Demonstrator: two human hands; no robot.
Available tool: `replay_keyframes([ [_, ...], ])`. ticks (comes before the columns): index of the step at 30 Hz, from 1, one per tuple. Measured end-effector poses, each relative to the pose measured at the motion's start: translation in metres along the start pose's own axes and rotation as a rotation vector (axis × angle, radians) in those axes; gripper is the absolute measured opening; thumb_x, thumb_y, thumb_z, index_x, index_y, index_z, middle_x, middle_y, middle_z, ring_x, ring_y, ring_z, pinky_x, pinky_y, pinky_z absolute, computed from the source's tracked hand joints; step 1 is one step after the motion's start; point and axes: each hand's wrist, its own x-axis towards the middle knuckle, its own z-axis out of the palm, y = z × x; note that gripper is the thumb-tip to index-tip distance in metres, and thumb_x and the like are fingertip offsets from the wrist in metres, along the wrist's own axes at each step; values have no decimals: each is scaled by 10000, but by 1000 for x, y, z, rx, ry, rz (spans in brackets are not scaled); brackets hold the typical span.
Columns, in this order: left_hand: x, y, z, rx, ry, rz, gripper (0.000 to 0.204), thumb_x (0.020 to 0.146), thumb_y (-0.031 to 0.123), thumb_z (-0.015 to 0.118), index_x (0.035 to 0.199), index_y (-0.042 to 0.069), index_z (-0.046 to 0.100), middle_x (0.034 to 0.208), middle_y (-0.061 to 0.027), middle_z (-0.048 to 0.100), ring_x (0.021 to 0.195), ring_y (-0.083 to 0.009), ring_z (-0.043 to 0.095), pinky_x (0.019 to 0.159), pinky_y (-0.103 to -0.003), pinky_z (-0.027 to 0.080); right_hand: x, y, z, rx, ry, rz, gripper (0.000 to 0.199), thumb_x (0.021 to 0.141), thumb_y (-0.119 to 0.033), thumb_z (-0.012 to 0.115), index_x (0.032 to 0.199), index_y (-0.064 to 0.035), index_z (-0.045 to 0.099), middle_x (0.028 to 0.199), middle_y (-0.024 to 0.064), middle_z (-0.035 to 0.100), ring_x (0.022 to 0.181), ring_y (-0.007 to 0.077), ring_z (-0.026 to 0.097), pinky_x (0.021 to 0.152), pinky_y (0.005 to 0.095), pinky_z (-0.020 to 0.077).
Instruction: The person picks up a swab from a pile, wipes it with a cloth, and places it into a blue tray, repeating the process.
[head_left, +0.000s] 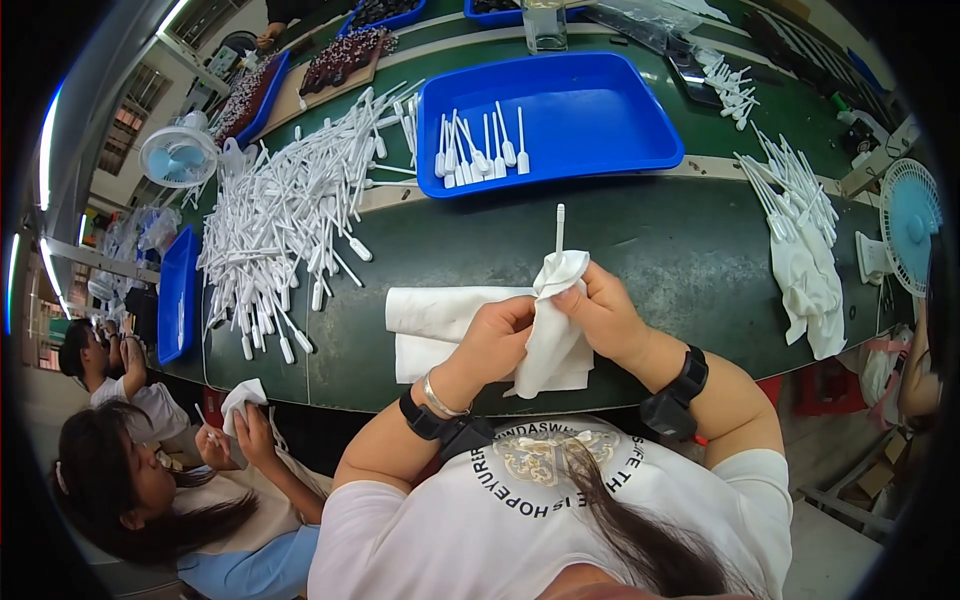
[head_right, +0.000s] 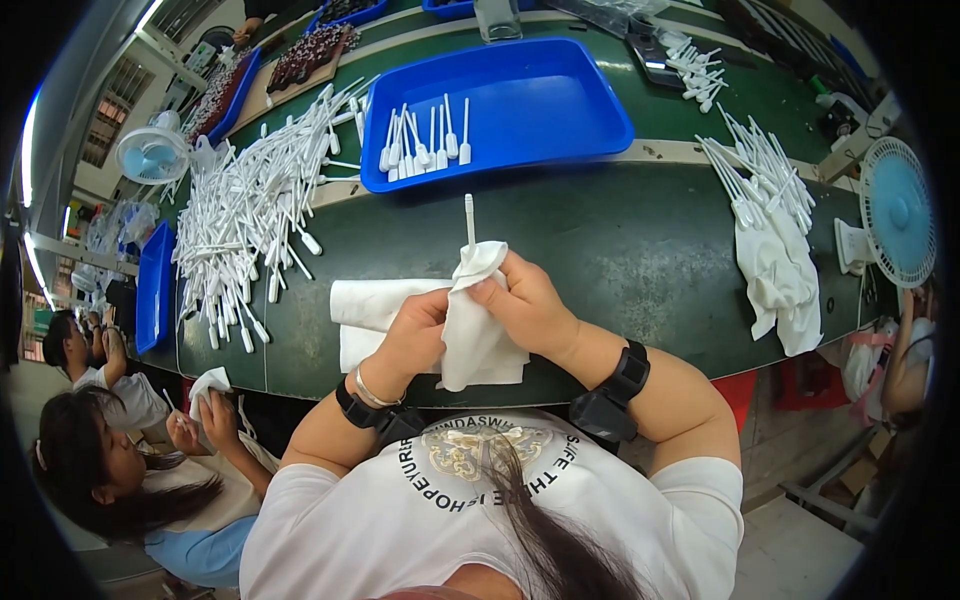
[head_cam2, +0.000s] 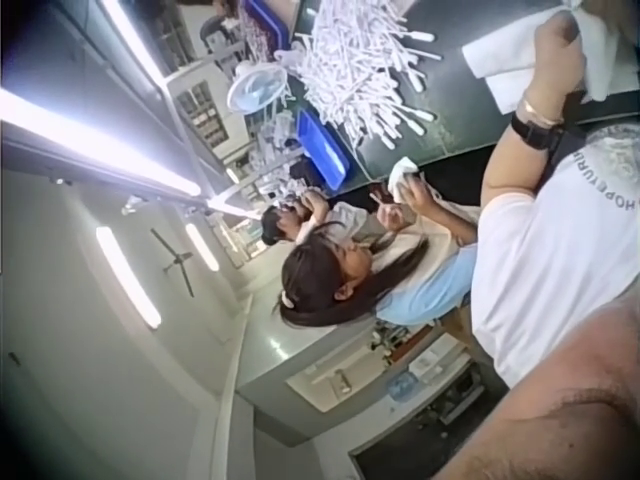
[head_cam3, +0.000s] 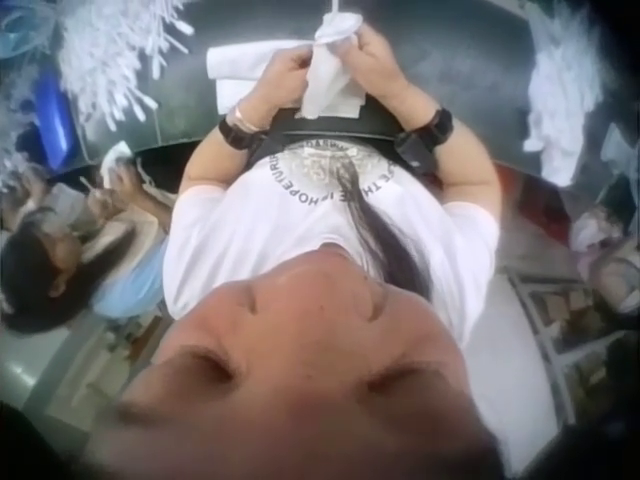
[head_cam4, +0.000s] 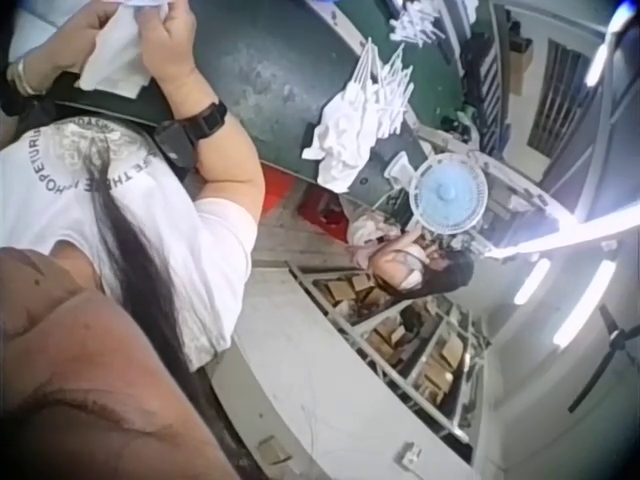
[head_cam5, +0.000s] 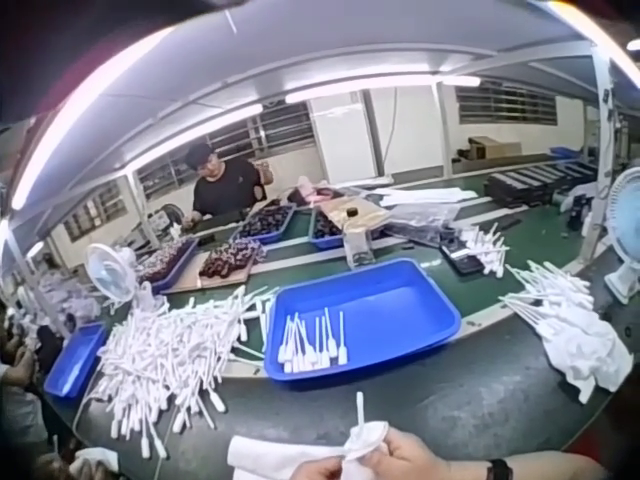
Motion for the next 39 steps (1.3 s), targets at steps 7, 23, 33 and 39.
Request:
replay_keyframes([
  [7,-5,2,-5,105,44,67,157,810,54,502,945,-8,553,832,-18,579,734,-55,513,653,-198,424,4,-9,-7,-184,24,-52,223,864,-188,488,1010,-25,534,957,1,524,833,67,477,733,217,405],
  [23,-24,32,9,-226,126,-17,147,841,94,497,937,-12,527,812,-3,561,726,-34,492,643,-179,397,8,5,-4,676,-88,141,278,877,-179,437,1111,-38,488,1095,79,510,943,179,526,815,307,416],
  [33,-7,18,1,952,423,656,136,759,76,541,883,20,533,955,-119,542,910,-279,488,774,-360,380,9,10,5,360,-26,68,303,842,-115,487,1122,-4,452,1072,67,514,945,127,502,834,261,400],
  [39,-8,18,1,1034,360,462,156,735,56,546,883,8,529,951,-150,538,940,-316,479,831,-353,358,8,13,1,282,10,60,312,790,-52,549,1088,5,476,1014,54,520,924,115,504,804,235,413],
])
